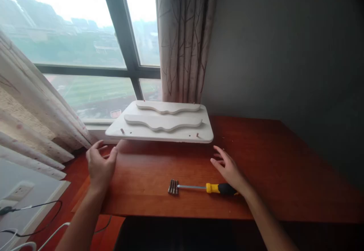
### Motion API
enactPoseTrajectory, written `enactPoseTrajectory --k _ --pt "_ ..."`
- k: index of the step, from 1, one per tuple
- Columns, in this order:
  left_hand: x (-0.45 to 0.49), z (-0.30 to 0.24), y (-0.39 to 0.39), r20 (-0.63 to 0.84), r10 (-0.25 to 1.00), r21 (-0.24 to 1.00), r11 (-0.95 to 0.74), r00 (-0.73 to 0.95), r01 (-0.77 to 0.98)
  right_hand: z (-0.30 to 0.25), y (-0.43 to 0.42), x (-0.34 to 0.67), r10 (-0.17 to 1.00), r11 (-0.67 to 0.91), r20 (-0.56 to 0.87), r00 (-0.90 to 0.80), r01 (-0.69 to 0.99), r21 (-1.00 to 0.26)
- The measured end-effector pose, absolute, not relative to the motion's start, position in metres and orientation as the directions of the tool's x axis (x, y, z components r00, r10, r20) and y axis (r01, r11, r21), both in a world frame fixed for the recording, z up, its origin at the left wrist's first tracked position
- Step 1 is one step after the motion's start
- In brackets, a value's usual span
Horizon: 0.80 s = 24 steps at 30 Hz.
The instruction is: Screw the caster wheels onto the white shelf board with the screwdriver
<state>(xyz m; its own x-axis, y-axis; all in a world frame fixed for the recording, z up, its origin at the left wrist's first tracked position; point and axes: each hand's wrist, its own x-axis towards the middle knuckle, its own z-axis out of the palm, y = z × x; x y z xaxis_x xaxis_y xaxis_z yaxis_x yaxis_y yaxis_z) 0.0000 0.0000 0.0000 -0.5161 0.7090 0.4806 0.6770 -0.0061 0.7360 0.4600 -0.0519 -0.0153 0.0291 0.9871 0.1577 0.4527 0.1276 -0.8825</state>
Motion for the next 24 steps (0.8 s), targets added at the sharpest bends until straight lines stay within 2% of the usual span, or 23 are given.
enactPoseTrajectory --k 2,5,7,10,16,24 --pt "0.03 -0.002 -0.028 0.492 0.79 0.73 -0.145 -0.367 0.668 -0.004 -0.078 0.463 0.987 0.155 0.119 -0.104 0.497 -0.854" --pt "0.076 -0.004 -0.064 0.415 0.91 0.711 -0.343 0.027 0.614 0.01 -0.108 0.466 0.97 0.205 0.083 -0.23 0.584 -0.785" --pt "0.101 -0.003 -0.082 0.393 0.893 0.646 -0.438 0.22 0.625 0.011 -0.12 0.466 0.959 0.249 0.094 -0.268 0.632 -0.734" --pt "0.129 0.0 -0.1 0.377 0.845 0.564 -0.534 0.379 0.63 0.002 -0.128 0.466 0.949 0.296 0.135 -0.283 0.664 -0.686" --pt "0.151 -0.002 -0.103 0.328 0.825 0.45 -0.564 0.459 0.692 -0.01 -0.127 0.47 0.936 0.341 0.194 -0.293 0.622 -0.705" --pt "0.148 -0.004 -0.098 0.299 0.816 0.411 -0.578 0.495 0.705 -0.002 -0.122 0.463 0.923 0.371 0.214 -0.32 0.592 -0.715"
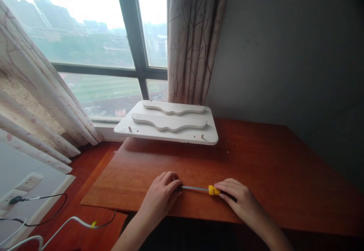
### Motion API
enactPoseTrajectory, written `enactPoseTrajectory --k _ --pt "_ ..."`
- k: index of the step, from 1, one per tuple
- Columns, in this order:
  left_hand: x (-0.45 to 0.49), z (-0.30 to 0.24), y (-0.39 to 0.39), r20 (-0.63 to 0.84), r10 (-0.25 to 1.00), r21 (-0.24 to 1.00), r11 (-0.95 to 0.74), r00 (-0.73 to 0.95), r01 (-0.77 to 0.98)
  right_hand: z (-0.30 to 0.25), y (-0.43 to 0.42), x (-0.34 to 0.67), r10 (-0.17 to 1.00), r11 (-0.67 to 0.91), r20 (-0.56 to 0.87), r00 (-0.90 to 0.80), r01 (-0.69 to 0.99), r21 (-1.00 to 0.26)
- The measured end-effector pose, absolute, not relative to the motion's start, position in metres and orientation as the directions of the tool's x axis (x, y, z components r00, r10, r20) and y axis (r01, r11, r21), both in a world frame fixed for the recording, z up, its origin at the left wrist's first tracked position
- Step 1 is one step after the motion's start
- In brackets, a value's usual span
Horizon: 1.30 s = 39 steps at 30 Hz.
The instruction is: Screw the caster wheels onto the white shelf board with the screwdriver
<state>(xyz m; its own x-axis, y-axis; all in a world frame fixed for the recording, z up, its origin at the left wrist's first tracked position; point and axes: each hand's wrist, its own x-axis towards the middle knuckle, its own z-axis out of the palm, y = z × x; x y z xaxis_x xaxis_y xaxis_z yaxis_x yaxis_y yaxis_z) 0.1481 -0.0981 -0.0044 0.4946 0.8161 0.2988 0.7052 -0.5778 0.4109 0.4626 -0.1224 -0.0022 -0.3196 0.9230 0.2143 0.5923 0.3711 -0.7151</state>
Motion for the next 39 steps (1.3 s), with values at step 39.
enactPoseTrajectory --k 39 --pt "0.017 0.002 0.0 0.425 0.889 0.331 -0.329 0.172 0.884 0.009 -0.007 0.308 0.855 0.518 0.384 -0.348 0.566 -0.642"
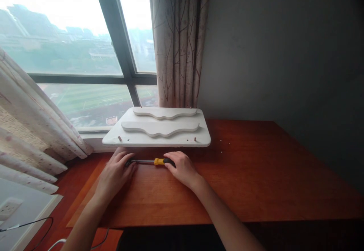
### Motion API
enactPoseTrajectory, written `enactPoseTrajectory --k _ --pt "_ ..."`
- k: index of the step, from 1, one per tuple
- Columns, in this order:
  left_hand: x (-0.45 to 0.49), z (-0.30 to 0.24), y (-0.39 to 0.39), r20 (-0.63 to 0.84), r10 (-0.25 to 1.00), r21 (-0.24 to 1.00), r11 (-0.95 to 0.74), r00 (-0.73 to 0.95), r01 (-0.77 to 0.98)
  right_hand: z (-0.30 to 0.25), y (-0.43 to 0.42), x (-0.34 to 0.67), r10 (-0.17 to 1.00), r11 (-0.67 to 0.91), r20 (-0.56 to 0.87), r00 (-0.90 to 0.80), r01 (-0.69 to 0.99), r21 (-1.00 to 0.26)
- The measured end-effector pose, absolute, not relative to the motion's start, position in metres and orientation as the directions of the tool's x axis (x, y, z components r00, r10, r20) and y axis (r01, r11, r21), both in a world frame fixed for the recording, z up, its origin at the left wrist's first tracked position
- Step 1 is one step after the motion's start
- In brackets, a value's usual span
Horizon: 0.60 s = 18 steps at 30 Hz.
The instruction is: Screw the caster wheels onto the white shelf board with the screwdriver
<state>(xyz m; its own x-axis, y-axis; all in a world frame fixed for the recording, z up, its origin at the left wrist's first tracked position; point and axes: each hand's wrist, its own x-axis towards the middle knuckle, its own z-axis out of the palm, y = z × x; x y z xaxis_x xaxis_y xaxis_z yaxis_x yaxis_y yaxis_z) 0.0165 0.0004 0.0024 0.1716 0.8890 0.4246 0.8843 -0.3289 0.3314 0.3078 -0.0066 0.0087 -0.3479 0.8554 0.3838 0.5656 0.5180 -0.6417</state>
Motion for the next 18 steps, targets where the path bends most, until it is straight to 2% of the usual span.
enactPoseTrajectory --k 2,5,8,11,15,18 --pt "0.03 0.003 -0.009 0.478 0.867 0.379 -0.348 0.141 0.857 0.005 -0.017 0.324 0.859 0.51 0.411 -0.304 0.567 -0.647" --pt "0.063 0.005 -0.03 0.495 0.863 0.532 -0.394 0.103 0.75 -0.006 -0.039 0.352 0.884 0.449 0.438 -0.162 0.55 -0.704" --pt "0.107 0.009 -0.054 0.437 0.888 0.675 -0.428 0.141 0.601 -0.016 -0.063 0.372 0.932 0.343 0.359 -0.052 0.45 -0.825" --pt "0.154 0.011 -0.074 0.333 0.908 0.789 -0.416 0.255 0.453 -0.022 -0.085 0.377 0.962 0.265 0.272 -0.026 0.341 -0.902" --pt "0.205 0.003 -0.085 0.215 0.918 0.888 -0.326 0.334 0.323 -0.027 -0.104 0.371 0.967 0.251 0.255 -0.023 0.295 -0.922" --pt "0.221 -0.007 -0.087 0.18 0.915 0.896 -0.304 0.362 0.324 -0.03 -0.109 0.37 0.955 0.283 0.296 -0.016 0.341 -0.896"
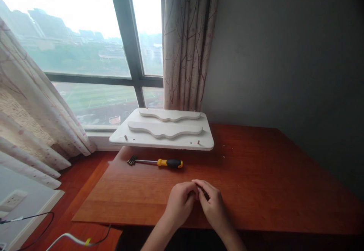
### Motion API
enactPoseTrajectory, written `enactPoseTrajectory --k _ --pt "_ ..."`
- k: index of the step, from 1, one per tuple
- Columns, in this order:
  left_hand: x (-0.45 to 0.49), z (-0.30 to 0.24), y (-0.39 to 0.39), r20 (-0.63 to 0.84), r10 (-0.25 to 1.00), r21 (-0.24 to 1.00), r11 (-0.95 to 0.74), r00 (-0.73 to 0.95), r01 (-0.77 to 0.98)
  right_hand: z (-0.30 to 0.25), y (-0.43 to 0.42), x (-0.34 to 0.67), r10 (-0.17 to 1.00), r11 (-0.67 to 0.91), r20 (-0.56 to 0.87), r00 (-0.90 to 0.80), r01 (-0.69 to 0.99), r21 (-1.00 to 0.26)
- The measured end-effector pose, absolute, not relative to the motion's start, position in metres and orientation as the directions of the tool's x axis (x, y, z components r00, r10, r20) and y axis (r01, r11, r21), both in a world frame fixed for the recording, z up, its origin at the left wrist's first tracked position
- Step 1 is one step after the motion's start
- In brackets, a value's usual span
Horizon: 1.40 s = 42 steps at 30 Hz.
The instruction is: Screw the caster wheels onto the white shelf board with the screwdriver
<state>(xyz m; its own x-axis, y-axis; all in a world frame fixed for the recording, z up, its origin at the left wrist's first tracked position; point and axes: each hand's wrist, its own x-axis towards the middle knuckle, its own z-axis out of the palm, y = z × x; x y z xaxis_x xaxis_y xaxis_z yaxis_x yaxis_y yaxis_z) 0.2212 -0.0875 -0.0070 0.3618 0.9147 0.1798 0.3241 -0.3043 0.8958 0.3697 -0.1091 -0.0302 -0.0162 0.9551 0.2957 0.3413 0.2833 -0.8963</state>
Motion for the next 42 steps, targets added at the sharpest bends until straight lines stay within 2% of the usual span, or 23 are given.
enactPoseTrajectory --k 12,42 --pt "0.2194 -0.012 -0.091 0.229 0.893 0.846 -0.379 0.386 0.375 -0.028 -0.1071 0.3694 0.941 0.316 0.337 -0.012 0.383 -0.868" --pt "0.218 -0.0111 -0.0928 0.227 0.881 0.829 -0.398 0.415 0.393 -0.0314 -0.1067 0.3707 0.928 0.343 0.373 -0.001 0.398 -0.851"
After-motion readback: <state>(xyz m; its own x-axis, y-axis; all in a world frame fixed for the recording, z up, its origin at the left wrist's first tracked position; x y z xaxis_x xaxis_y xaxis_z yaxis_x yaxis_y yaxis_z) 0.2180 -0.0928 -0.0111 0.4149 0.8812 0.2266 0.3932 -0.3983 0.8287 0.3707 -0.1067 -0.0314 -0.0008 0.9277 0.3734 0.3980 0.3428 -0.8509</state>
